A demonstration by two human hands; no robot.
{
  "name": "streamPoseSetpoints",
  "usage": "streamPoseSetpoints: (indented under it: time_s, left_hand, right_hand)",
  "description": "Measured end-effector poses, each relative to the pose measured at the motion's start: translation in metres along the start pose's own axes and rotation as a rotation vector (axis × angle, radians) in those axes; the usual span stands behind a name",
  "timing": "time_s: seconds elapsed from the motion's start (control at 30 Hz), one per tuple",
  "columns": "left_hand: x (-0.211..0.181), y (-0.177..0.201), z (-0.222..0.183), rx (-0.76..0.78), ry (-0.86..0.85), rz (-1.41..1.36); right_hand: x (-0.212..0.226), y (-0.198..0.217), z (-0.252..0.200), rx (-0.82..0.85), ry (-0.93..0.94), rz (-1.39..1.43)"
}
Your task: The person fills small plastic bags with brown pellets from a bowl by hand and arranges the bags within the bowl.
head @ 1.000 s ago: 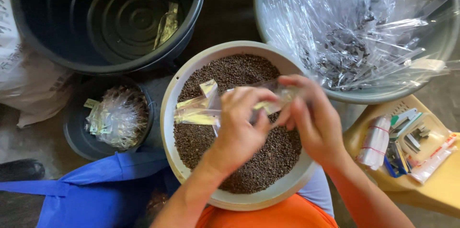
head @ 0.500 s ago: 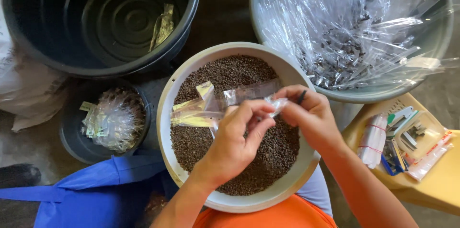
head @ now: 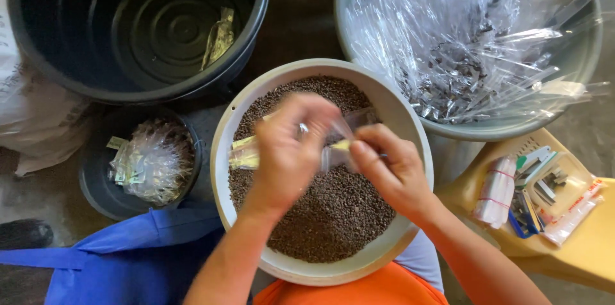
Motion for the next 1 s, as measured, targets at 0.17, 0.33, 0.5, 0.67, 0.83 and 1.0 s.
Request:
streamPoseSetpoints:
  time_s: [0.17,0.33,0.5,0.67,0.83,1.0]
  left_hand:
    - [-0.024,0.054,0.030,-0.297,-0.050,-0.078]
    - [0.007,0.000,0.030,-0.213,-0.051,-0.192]
    - [0.065,-0.131,-0.022,0.332,-0.211,0.835]
    - [0.089,-0.146,-0.040,0.280,-0.252,0.915]
    - [0.080,-0.110,-0.023,0.350,-0.032,0.604]
    - [0.004,-0.035,0.005,0.008,-0.080,0.324]
  right_hand:
    - [0.008,0.012,-0.015,0.185,0.113,-0.175]
    - [-0.060,0.111,0.011,-0.143,0.155,-0.662]
    - [-0.164,0.196,0.047,-0.388,0.016,-0.605]
    - [-0.219,0.225,0.048,-0.418,0.018,-0.862]
    - [-0.186,0.201,0.055,-0.319,0.075,-0.919]
    - [-0.091,0.131,0.026,-0.241,-0.085,-0.100]
Point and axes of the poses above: each hand's wrist, its own z-axis towards the middle knuckle, its own y-axis out of the back of the hand, x = y × z, the point moved 8 cm from there along z, towards the middle knuckle, and after that the axes turned 1 degree about z, right-handed, at the moved point
